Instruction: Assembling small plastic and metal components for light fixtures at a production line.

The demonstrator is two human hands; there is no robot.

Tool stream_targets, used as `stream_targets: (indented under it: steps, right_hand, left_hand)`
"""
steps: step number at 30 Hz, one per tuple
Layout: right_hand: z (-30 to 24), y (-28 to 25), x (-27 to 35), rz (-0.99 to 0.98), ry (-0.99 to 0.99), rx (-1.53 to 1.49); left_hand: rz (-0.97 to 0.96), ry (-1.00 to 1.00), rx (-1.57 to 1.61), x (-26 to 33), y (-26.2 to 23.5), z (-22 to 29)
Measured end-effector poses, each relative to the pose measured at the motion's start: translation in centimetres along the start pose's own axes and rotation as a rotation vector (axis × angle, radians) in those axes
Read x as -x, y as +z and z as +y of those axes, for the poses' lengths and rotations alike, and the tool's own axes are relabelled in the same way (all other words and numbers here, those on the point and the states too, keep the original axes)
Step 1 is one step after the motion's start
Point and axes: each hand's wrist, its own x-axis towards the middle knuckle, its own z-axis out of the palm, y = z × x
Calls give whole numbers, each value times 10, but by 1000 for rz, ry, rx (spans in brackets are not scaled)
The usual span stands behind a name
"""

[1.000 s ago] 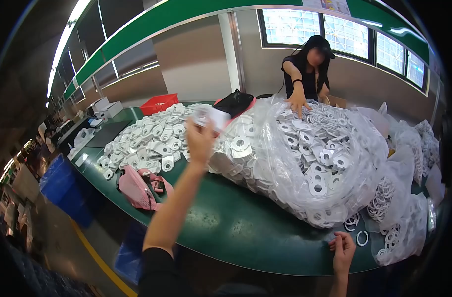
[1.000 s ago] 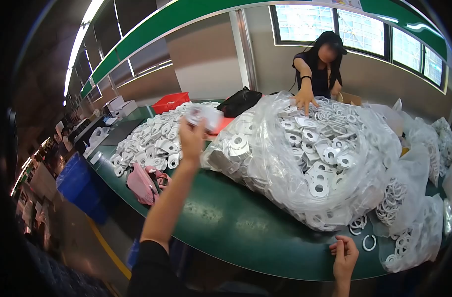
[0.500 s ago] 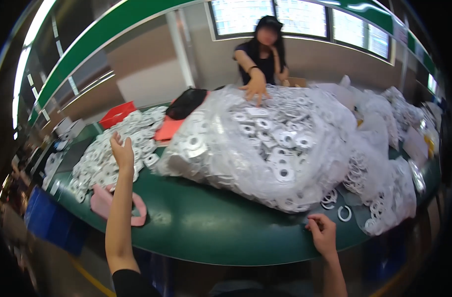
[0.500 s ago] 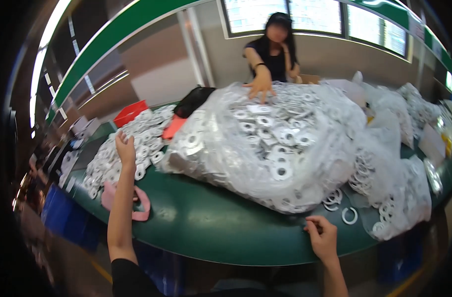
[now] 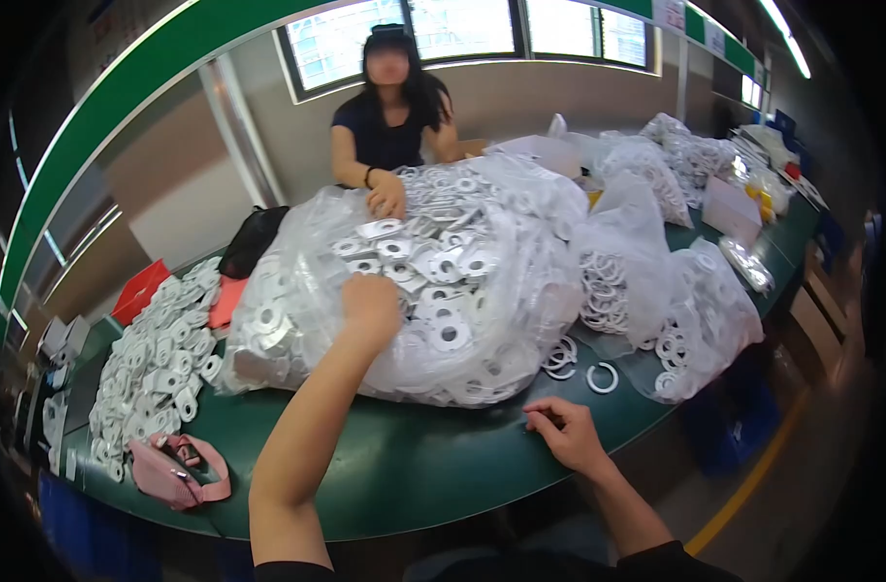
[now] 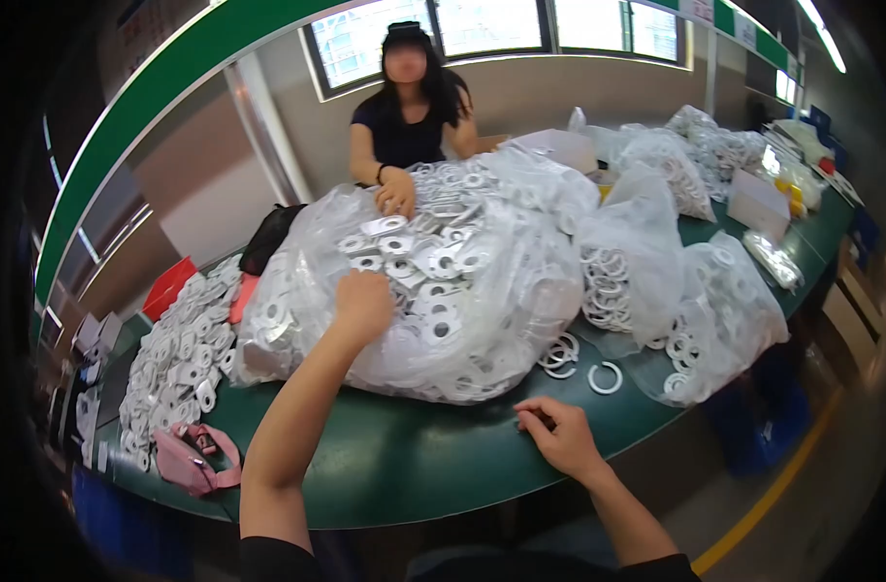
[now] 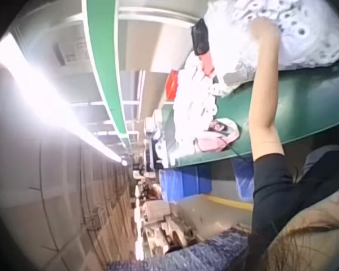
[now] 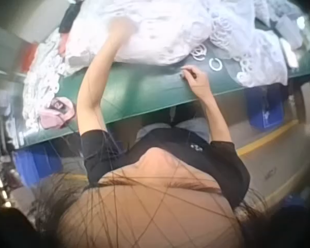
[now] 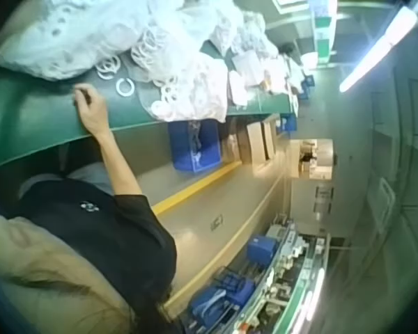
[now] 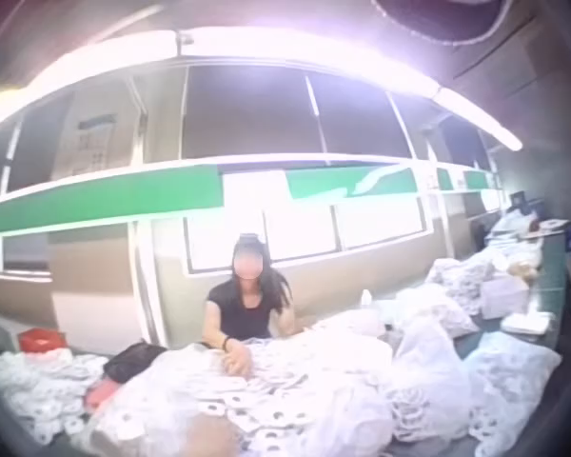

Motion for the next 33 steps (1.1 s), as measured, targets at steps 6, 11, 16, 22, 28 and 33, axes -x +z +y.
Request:
stream_targets:
  steps: [6, 11, 16, 22, 28, 33]
  right_hand:
    - [-6, -24, -9, 489, -322, 399]
    - [10, -77, -11, 753, -336, 795]
    - [30, -126, -2, 684, -206, 1144]
    - [14, -132, -5, 538, -28, 1181]
    - [-15, -93, 4, 583, -395, 865]
    - [-33, -38, 15, 214, -598, 625]
  left_hand:
    - [311, 32, -150, 0, 9, 11]
    - [787, 172, 465, 38, -35, 26]
    - [575, 240, 1276, 112, -29, 70]
    - [-330, 372, 1866, 146, 33, 133]
    - [-739, 8, 2277, 153, 56, 138]
    - [-794, 91, 2290, 157, 58, 142]
